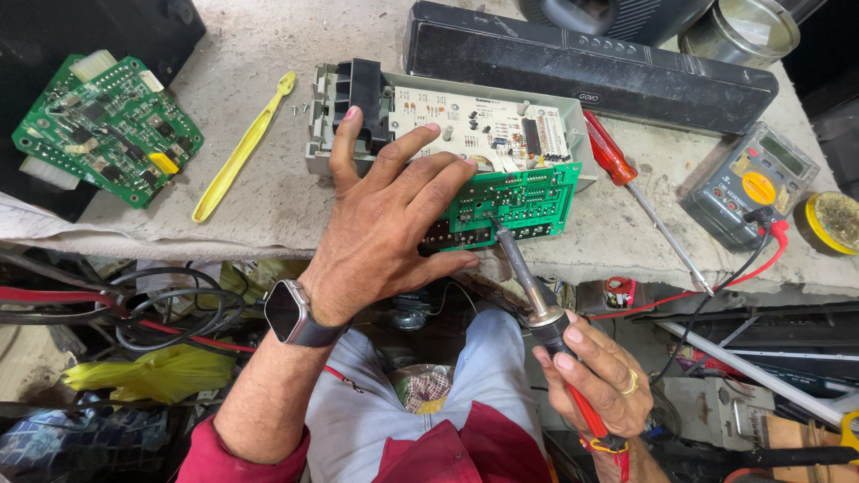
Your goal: The person uses a soldering iron and a yellow plastic tool to work on a green circuit board, then removes a small black component and inspects it. The person also uses a screwdriver to adjust parts of the board.
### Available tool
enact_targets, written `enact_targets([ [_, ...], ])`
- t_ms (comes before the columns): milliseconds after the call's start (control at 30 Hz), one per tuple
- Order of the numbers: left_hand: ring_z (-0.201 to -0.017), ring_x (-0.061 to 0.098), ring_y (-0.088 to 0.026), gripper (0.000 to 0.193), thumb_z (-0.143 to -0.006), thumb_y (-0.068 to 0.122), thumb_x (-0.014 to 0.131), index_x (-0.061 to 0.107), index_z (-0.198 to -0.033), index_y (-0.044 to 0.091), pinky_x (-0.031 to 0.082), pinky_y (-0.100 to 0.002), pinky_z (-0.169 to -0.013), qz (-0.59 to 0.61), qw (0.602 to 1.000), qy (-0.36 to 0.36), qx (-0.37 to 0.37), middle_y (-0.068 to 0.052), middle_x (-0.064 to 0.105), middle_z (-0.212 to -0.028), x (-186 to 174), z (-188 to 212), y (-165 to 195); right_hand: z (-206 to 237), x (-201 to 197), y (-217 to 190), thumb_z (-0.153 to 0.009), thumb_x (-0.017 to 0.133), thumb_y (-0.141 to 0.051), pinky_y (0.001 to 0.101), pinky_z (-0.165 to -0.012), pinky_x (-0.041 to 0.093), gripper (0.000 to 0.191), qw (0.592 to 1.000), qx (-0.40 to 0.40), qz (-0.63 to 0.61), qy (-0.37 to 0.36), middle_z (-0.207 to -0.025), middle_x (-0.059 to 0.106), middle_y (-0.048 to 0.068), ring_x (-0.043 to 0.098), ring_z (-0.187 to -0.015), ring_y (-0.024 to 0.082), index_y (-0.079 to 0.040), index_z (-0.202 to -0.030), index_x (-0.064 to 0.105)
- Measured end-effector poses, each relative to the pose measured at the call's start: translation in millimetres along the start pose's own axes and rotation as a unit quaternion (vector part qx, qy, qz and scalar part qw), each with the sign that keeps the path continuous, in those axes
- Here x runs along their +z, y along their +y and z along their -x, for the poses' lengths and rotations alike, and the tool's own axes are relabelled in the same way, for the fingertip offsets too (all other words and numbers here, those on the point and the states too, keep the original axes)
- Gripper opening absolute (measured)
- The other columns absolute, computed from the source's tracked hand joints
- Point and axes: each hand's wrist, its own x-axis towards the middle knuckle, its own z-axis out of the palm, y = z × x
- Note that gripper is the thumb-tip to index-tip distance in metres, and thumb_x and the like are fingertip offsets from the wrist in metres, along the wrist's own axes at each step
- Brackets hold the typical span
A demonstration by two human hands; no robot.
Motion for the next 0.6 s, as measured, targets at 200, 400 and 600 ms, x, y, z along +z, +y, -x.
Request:
enact_targets([
  [200,-0.144,0.045,-0.029,0.082,-0.076,0.049,0.087,0.056,-0.141,0.01,0.001,-0.068,-0.122,0.011,1.0,0.0,0.006,-0.005,0.063,-0.134,-1,-2,-1,0,-1,-2,-0.077,0.089,-0.001,0.0426,-0.093,0.066,0.041,1.0,-0.007,-0.01,-0.003,-0.121,0.065,0.009,0.072,-0.11,0.036,-0.011,-0.106,0.062],
  [400,-0.142,0.047,-0.027,0.077,-0.078,0.046,0.088,0.057,-0.139,0.009,0.001,-0.069,-0.123,0.012,0.999,-0.025,0.021,-0.004,0.065,-0.127,-2,-5,-4,-13,-2,13,-0.082,0.082,-0.003,0.047,-0.093,0.066,0.03,0.998,-0.03,0.014,0.055,-0.118,0.064,0.011,0.07,-0.113,0.042,-0.008,-0.106,0.065],
  [600,-0.142,0.047,-0.029,0.083,-0.08,0.048,0.085,0.053,-0.146,0.007,0.001,-0.066,-0.124,0.021,0.999,-0.014,0.02,-0.007,0.064,-0.133,-1,-4,-7,-23,-14,25,-0.092,0.084,0.001,0.0448,-0.096,0.067,0.03,0.991,-0.005,0.036,0.127,-0.125,0.062,0.014,0.073,-0.115,0.04,-0.007,-0.11,0.061],
])
